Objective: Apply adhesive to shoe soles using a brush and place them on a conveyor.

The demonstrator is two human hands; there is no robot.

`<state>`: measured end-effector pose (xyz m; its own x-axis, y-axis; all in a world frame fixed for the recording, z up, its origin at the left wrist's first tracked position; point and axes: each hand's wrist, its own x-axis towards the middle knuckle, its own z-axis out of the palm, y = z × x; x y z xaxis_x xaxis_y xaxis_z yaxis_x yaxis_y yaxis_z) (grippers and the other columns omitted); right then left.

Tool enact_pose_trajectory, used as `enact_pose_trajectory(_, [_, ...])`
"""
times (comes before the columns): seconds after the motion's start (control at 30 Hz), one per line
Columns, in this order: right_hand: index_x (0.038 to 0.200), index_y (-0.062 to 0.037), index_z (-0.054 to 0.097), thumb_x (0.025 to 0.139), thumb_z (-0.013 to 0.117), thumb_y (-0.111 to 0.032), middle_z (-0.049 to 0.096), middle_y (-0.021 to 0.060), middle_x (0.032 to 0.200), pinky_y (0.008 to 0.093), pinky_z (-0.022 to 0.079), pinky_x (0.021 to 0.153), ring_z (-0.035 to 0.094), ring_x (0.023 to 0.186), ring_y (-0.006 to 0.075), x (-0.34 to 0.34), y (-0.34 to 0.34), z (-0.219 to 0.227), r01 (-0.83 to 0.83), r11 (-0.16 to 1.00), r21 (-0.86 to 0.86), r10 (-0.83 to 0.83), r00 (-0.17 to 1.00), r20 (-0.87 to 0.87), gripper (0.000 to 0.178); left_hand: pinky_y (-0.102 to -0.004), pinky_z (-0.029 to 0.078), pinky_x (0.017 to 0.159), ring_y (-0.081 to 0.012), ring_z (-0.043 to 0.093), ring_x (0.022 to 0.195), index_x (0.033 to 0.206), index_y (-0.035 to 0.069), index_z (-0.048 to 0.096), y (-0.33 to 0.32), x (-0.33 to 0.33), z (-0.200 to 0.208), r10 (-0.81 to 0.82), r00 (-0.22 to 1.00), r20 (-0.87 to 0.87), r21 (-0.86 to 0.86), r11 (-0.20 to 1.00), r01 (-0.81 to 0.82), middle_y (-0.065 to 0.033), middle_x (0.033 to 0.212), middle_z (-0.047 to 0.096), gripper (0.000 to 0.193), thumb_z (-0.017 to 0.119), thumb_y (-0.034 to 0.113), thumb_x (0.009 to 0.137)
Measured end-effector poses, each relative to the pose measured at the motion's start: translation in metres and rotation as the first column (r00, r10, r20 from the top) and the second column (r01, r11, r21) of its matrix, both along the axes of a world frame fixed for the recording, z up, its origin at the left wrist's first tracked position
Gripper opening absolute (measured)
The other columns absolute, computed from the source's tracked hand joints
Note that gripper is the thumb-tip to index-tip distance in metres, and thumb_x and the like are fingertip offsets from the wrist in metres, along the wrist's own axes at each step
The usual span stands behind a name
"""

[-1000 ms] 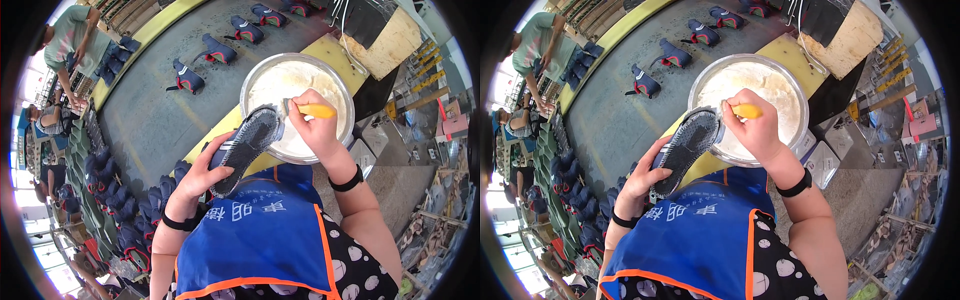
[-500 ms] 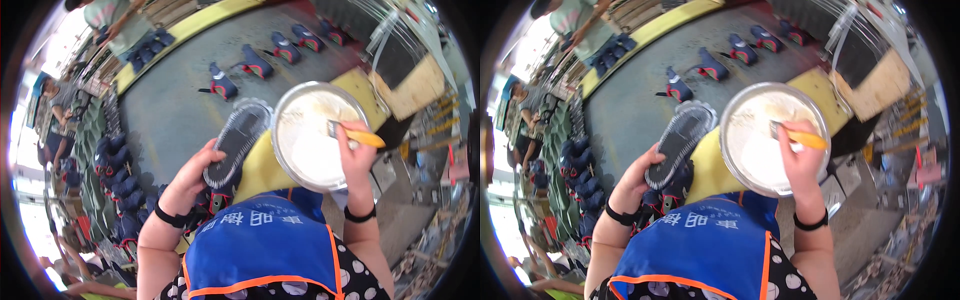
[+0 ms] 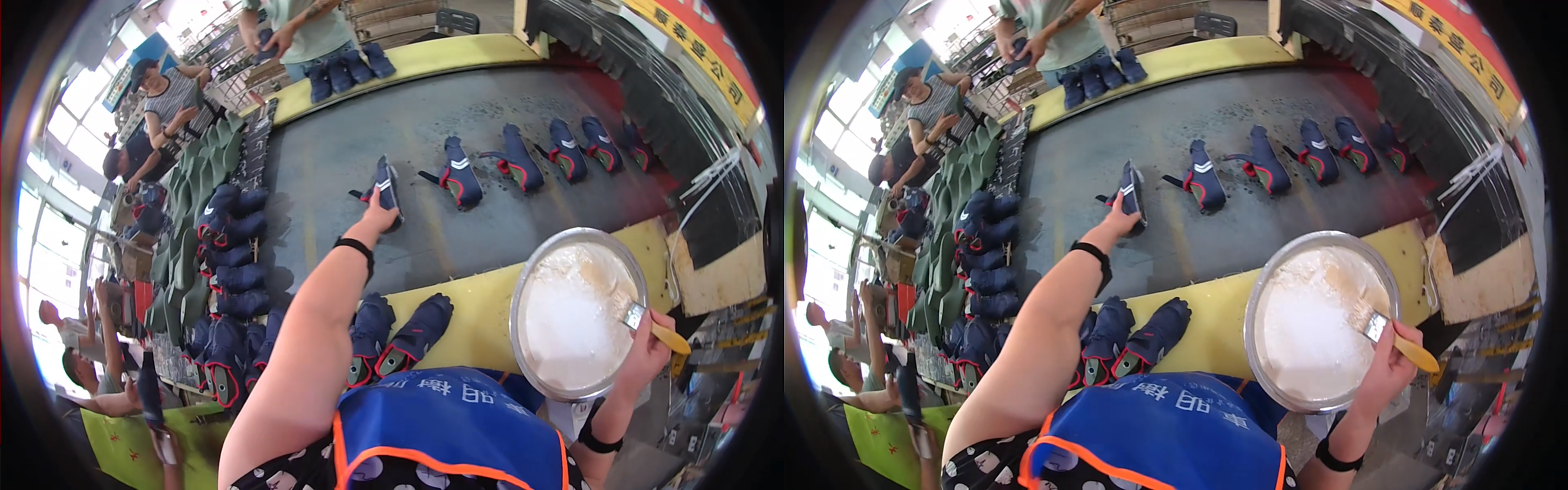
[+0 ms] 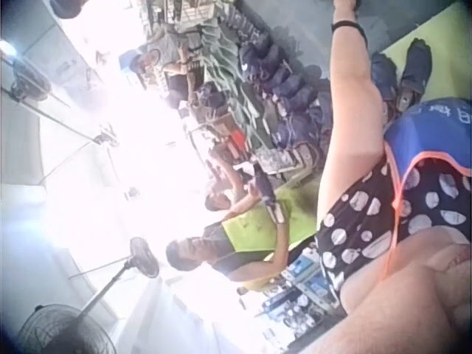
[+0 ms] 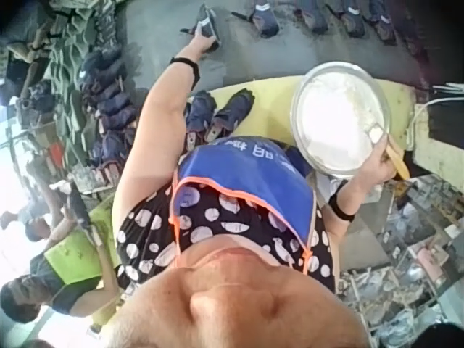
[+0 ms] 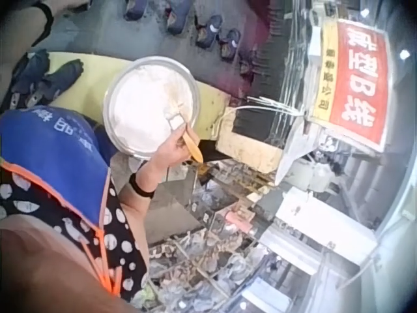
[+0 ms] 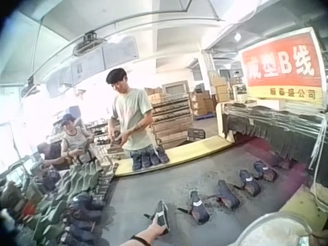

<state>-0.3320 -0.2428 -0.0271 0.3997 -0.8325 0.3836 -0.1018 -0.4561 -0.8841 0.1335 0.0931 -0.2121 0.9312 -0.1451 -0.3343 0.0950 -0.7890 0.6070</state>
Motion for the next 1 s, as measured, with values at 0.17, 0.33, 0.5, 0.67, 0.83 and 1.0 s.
enact_pose_trajectory(0.17, [0.106,-0.0018,0.059,0.100,0.057,-0.004,0.056,-0.0005,0.098,0.0201,0.045,0.068,0.054,0.082,0.0055,0.003,0.005,0.007,0.018,0.999,0.035,-0.016,0.999,-0.034,0.007,-0.0412,0.048,0.100,-0.0334,0.057,0.124,0.159,0.010,-0.001,-0.011,-0.012,0.022,0.063,0.992,-0.112,-0.096,0.993,-0.074,-0.0265,0.141,0.051,0.112,0.074,0.033,0.080])
enact_pose_trajectory(0.33, [0.109,0.0020,0.058,0.101,0.057,-0.010,0.058,0.0054,0.102,0.0242,0.047,0.073,0.056,0.088,0.0115,0.014,0.017,0.014,-0.062,0.998,-0.017,0.061,0.998,-0.034,0.015,-0.0362,0.054,0.069,-0.0180,0.066,0.082,0.088,-0.001,0.070,-0.002,-0.070,0.130,-0.140,0.978,-0.156,-0.229,0.968,0.102,-0.0084,0.082,0.069,0.042,0.083,0.034,0.068])
enact_pose_trajectory(0.5, [0.106,0.0018,0.059,0.101,0.057,-0.012,0.058,0.0035,0.098,0.0234,0.042,0.071,0.051,0.082,0.0098,0.030,0.034,0.025,-0.172,0.982,-0.079,0.172,0.985,-0.006,0.015,-0.0293,0.052,0.075,-0.0145,0.065,0.086,0.083,0.002,0.069,0.047,-0.157,0.202,-0.358,0.932,-0.059,-0.499,0.819,0.283,-0.0058,0.092,0.070,0.023,0.083,0.020,0.078])
enact_pose_trajectory(0.67, [0.106,0.0008,0.059,0.102,0.056,-0.013,0.059,0.0033,0.094,0.0238,0.043,0.074,0.054,0.085,0.0100,0.036,0.056,0.033,-0.190,0.979,-0.070,0.190,0.982,0.001,0.015,-0.0259,0.051,0.070,-0.0110,0.064,0.080,0.075,0.002,0.071,0.116,-0.173,0.206,-0.246,0.968,-0.050,-0.468,0.862,0.195,-0.0042,0.085,0.071,0.021,0.084,0.018,0.078])
enact_pose_trajectory(0.83, [0.110,0.0008,0.059,0.103,0.056,-0.014,0.059,0.0039,0.096,0.0244,0.045,0.076,0.057,0.089,0.0109,0.033,0.061,0.045,-0.195,0.980,-0.047,0.197,0.979,0.043,0.017,-0.0290,0.049,0.058,-0.0116,0.066,0.074,0.090,0.010,0.077,0.212,-0.110,0.193,0.115,0.991,-0.072,-0.215,0.968,-0.128,-0.0007,0.086,0.072,0.028,0.076,0.036,0.082])
enact_pose_trajectory(1.0, [0.115,0.0014,0.056,0.103,0.055,-0.015,0.057,0.0057,0.103,0.0255,0.045,0.080,0.055,0.092,0.0116,0.025,0.067,0.052,-0.180,0.979,-0.098,0.179,0.984,-0.016,0.020,-0.0396,0.057,0.070,-0.0248,0.072,0.078,0.098,0.008,0.077,0.339,-0.010,0.152,0.473,0.860,0.192,0.000,0.876,-0.482,-0.0112,0.095,0.074,0.027,0.071,0.026,0.080])
